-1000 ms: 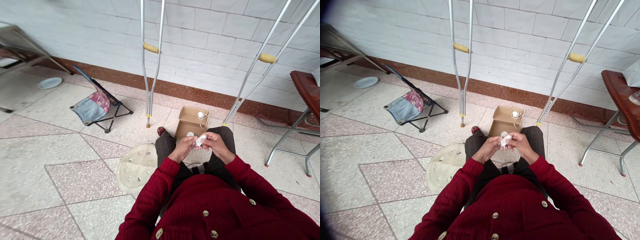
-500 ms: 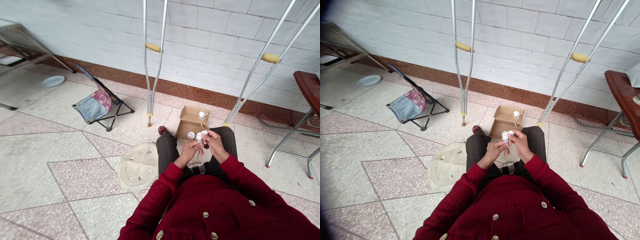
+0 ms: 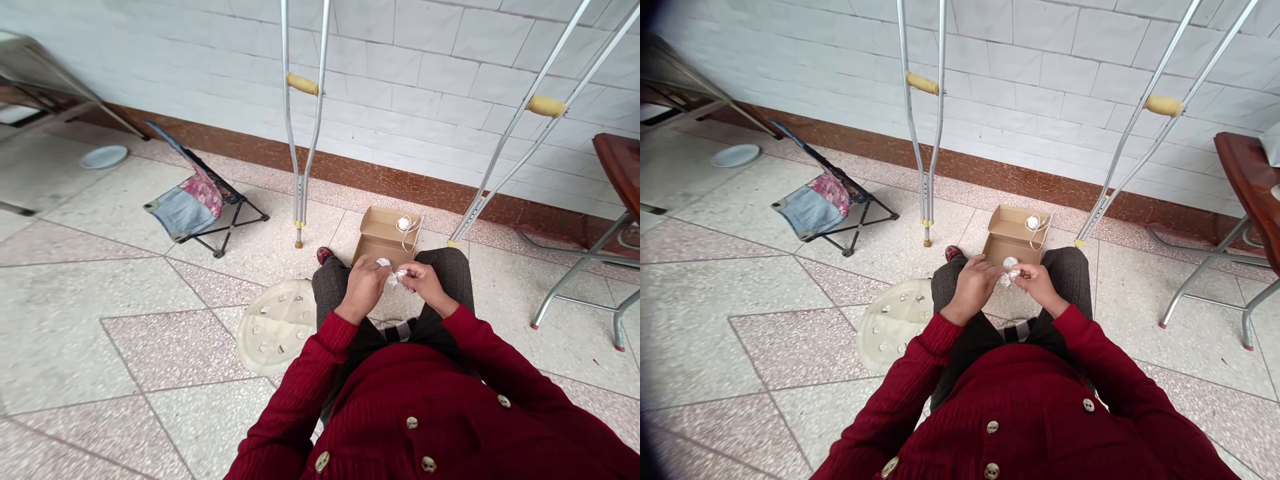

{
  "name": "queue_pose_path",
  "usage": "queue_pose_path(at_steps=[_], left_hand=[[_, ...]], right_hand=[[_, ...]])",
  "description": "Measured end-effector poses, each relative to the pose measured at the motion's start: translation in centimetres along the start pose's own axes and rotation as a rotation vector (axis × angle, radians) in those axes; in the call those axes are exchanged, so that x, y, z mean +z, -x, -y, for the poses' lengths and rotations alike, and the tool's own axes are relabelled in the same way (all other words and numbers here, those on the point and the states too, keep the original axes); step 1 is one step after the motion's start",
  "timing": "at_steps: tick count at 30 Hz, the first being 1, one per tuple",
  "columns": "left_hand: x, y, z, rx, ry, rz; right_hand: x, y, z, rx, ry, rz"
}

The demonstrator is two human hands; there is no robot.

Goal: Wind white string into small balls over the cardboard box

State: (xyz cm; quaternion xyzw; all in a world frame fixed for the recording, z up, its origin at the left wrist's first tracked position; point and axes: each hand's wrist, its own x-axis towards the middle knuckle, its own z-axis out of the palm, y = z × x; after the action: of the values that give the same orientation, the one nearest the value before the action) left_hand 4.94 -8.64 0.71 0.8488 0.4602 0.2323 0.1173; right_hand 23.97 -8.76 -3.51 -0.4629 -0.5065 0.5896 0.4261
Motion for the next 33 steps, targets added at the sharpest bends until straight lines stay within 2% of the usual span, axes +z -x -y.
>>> queue_pose_path(at_steps=[2,5,8,11,15,18,21,25,28,30,33], left_hand=[[0.7,0.0,0.4,-0.049,0.131,-0.004],[2.2,0.2,0.7,-0.192,0.509,0.045],[3.4,0.4,0.5,-0.398,0.901,0.069],[3.7,0.6,-0.3,-0.543,1.204,0.077],[3.2,0.9,-1.5,-0.628,1.388,0.135],[3.0,0.8,-1.9,-0.589,1.343,0.088],[2.9,0.8,-2.1,-0.482,1.113,-0.003],[3.2,1.1,-2.1,-0.407,0.750,0.007],[3.6,1.5,-2.1,-0.361,0.582,0.013],[3.7,1.7,-2.2,-0.327,0.529,0.027],[3.6,1.6,-2.2,-0.325,0.616,0.066]], right_hand=[[-0.5,0.1,0.2,0.086,-0.093,0.079],[-0.9,0.5,0.1,0.194,-0.251,0.130],[-0.8,0.8,-0.2,0.246,-0.383,0.088],[-0.2,0.9,-0.2,0.234,-0.433,0.016],[0.2,1.0,0.3,0.171,-0.415,-0.025],[0.1,1.4,0.4,0.165,-0.368,-0.045],[0.2,2.0,0.3,0.243,-0.292,-0.056],[0.7,2.8,0.3,0.386,-0.350,-0.032],[1.2,3.1,0.5,0.476,-0.448,-0.074],[1.5,3.1,0.7,0.495,-0.476,-0.092],[1.5,3.2,0.9,0.458,-0.507,-0.100]])
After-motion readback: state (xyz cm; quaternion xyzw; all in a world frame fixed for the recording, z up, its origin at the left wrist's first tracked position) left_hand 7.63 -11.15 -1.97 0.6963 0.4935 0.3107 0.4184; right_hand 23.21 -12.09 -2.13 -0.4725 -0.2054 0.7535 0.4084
